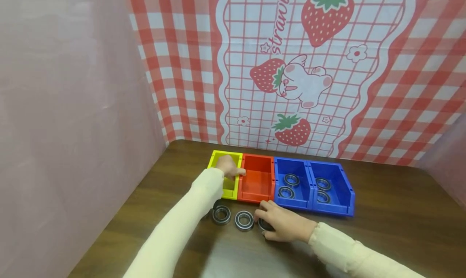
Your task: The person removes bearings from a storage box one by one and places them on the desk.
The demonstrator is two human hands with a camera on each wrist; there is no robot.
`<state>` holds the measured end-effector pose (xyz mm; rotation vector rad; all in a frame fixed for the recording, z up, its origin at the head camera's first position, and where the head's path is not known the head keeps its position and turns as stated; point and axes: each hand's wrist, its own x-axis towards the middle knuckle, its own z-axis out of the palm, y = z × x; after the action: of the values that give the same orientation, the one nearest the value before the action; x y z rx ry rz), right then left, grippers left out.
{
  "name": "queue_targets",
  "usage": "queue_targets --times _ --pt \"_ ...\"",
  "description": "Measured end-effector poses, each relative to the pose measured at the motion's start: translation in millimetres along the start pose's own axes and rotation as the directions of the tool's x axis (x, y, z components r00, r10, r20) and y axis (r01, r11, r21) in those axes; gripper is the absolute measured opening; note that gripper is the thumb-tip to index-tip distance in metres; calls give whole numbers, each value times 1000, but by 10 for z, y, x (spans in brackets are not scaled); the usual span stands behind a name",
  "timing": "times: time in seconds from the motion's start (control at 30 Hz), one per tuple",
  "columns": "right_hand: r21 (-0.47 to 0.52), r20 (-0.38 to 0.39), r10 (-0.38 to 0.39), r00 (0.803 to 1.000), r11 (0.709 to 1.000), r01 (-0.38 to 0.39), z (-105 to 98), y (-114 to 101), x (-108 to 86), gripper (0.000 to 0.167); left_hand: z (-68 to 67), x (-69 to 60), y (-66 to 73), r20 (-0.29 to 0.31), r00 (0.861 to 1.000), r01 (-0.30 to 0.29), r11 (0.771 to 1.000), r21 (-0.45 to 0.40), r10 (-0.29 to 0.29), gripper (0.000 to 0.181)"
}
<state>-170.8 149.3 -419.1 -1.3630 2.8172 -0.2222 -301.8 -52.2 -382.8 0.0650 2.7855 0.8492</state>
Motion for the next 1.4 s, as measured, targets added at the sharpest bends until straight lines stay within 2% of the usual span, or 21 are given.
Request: queue_targets --times 0.1,0.2,0.37,0.5,0.6,0.73,0.8,0.9,1.03,1.13,1.27,1.4 --pt "-7 24 -3 1000 1000 3 -47 -24 -8 35 -40 -32 -27 1 999 38 999 -21 -38 35" --pt "-10 59 16 998 1000 -16 -102 -31 -51 42 -62 -81 -26 -6 999 40 998 -46 -41 33" --pt "9 97 69 993 997 -70 -191 -14 -204 49 -34 -161 29 -23 1000 18 996 -83 -20 33" --pt "26 123 101 987 994 -105 -270 21 -313 47 1 -213 94 -69 998 -16 996 -87 10 29" --pt "36 132 117 984 992 -122 -365 69 -368 44 21 -244 174 -114 992 -61 997 -51 55 24" --pt "69 165 181 970 979 -194 -552 154 -405 39 66 -259 331 -170 977 -117 991 61 125 25" --pt "95 193 234 953 962 -255 -658 199 -403 36 115 -262 426 -187 972 -126 988 85 140 32" --pt "96 209 292 933 944 -316 -804 273 -367 37 217 -279 580 -204 967 -139 988 66 150 46" --pt "98 182 349 919 924 -371 -936 354 -249 43 340 -325 735 -184 968 -171 985 2 169 64" --pt "102 148 403 903 902 -419 -958 404 -176 46 426 -352 809 -165 967 -207 977 -47 197 69" --pt "83 98 452 887 884 -459 -915 463 -118 47 515 -360 867 -122 973 -211 969 -131 196 54" --pt "88 63 486 872 867 -490 -853 510 -85 44 568 -344 897 -84 983 -179 967 -180 166 34"
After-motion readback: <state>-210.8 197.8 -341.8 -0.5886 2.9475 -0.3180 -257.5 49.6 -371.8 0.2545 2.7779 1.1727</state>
